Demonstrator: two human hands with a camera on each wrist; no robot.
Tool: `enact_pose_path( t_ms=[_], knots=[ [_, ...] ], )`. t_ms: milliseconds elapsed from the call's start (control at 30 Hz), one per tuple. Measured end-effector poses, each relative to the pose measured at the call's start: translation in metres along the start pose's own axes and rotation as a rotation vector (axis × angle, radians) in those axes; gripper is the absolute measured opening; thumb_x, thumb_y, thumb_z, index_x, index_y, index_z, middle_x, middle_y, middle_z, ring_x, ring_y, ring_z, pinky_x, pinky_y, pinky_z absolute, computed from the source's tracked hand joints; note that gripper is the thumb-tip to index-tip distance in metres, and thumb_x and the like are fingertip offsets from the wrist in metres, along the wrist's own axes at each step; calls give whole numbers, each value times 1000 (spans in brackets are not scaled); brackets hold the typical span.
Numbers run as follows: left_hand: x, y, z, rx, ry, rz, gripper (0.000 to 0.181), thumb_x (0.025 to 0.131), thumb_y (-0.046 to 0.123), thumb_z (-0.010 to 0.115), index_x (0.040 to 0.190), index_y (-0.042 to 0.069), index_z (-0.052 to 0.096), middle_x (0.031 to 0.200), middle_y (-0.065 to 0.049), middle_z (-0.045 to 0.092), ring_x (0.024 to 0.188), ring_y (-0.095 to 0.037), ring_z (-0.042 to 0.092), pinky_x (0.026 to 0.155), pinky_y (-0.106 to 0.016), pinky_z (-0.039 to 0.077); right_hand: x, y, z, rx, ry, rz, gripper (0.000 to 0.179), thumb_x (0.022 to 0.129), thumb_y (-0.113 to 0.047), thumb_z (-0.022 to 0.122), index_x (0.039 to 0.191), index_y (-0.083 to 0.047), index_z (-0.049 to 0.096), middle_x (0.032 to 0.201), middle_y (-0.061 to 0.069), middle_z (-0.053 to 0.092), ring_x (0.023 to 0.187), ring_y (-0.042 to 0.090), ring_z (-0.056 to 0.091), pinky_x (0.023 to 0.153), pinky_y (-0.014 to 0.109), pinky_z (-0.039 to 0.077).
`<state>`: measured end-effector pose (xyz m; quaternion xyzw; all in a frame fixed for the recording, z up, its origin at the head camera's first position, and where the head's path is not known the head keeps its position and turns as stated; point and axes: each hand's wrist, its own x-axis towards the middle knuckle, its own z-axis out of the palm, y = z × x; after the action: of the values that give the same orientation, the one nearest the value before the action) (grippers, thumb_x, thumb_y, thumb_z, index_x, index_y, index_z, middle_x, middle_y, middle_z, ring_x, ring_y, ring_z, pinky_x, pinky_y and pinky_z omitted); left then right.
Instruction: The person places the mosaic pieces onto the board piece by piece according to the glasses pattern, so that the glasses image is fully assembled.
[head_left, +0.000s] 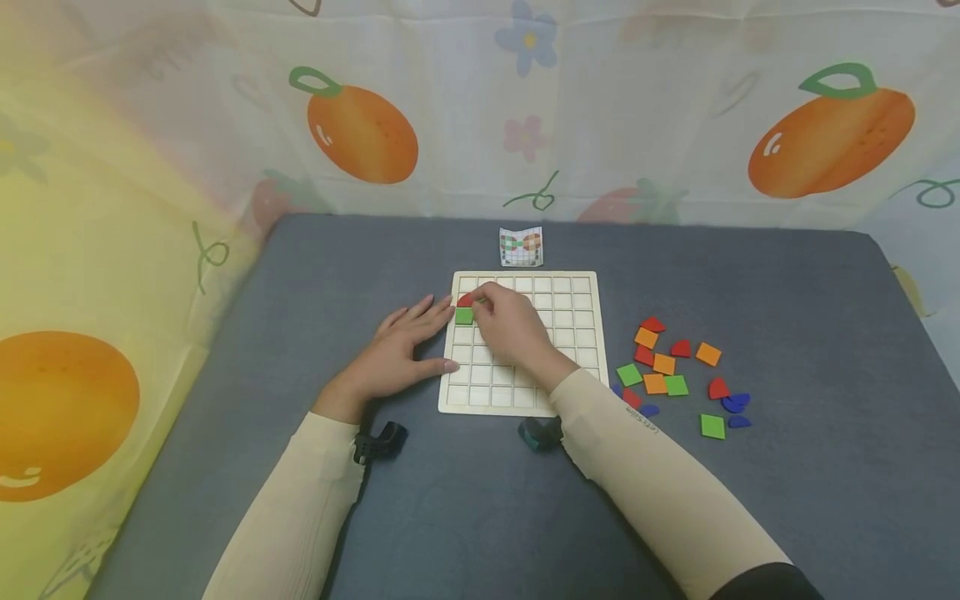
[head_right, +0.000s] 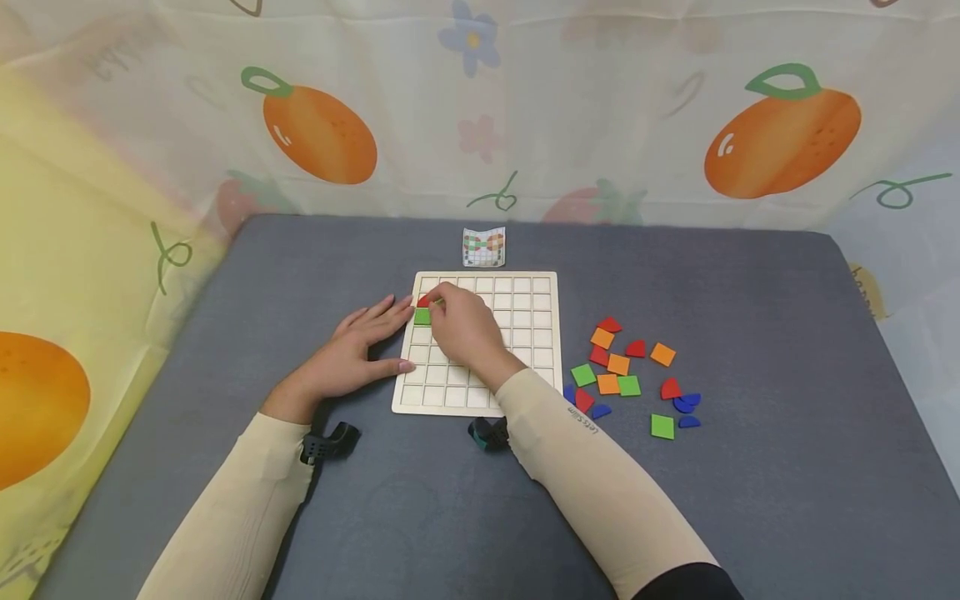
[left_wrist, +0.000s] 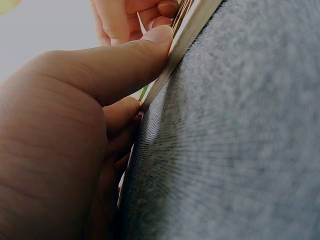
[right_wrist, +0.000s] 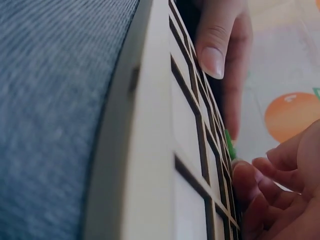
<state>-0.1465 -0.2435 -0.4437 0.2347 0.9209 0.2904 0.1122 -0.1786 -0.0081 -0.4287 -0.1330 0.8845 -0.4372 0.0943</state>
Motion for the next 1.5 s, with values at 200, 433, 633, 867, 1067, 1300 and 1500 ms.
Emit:
enact_pose_path(
  t_ms=[200, 433, 633, 867, 1067, 1300, 1500],
  knots=[
    [0, 1, 0, -9, 1, 8, 92, 100, 50, 79, 172, 14, 34, 178, 3, 25, 165, -24, 10, 128, -55, 3, 0, 0, 0, 2, -9, -11, 29, 115, -17, 51, 131, -12, 74, 99, 2, 69, 68, 18, 51, 68, 36, 44],
    [0, 0, -1, -10, -2, 5, 93, 100, 50, 79, 172, 14, 33, 178, 5, 24, 165, -23, 10, 128, -55, 3, -3, 2, -5, 69, -28, -10, 28, 115, -25, 54, 134, -15, 72, 97, 2, 67, 78, 22, 56, 75, 39, 48],
    [1, 1, 0, 15, -4, -5, 92, 101, 50, 78, 172, 14, 33, 178, 4, 23, 166, -23, 9, 128, -56, 2, -9, 3, -12, 173, -59, -23, 33, 114, -43, 59, 134, -21, 71, 107, -2, 69, 90, 23, 62, 82, 45, 51],
    [1, 2, 1, 10, 1, -6, 92, 100, 49, 78, 172, 13, 34, 178, 4, 23, 166, -23, 9, 129, -55, 2, -18, 5, -23, 266, -82, -63, 40, 112, -52, 60, 138, -24, 70, 119, -5, 71, 109, 17, 66, 95, 48, 52],
    [2, 1, 1, 10, -5, -27, 93, 100, 51, 78, 173, 15, 32, 178, 6, 22, 166, -21, 7, 129, -54, 1, -27, 6, -36, 396, -106, -113, 51, 114, -50, 54, 147, -13, 64, 128, 6, 69, 116, 28, 67, 96, 53, 54],
    [2, 1, 3, 20, -12, -48, 92, 100, 53, 75, 173, 18, 31, 178, 9, 22, 165, -17, 6, 129, -53, 2, -36, 7, -56, 516, -124, -193, 50, 119, -40, 42, 149, -3, 58, 132, 17, 67, 114, 32, 67, 94, 53, 54],
    [1, 3, 2, 16, -6, -50, 94, 99, 52, 77, 173, 18, 31, 178, 7, 23, 165, -19, 7, 129, -54, 2, -46, 11, -73, 572, -119, -241, 66, 117, -54, 36, 153, -2, 55, 133, 20, 66, 116, 33, 68, 95, 56, 52]
  ],
)
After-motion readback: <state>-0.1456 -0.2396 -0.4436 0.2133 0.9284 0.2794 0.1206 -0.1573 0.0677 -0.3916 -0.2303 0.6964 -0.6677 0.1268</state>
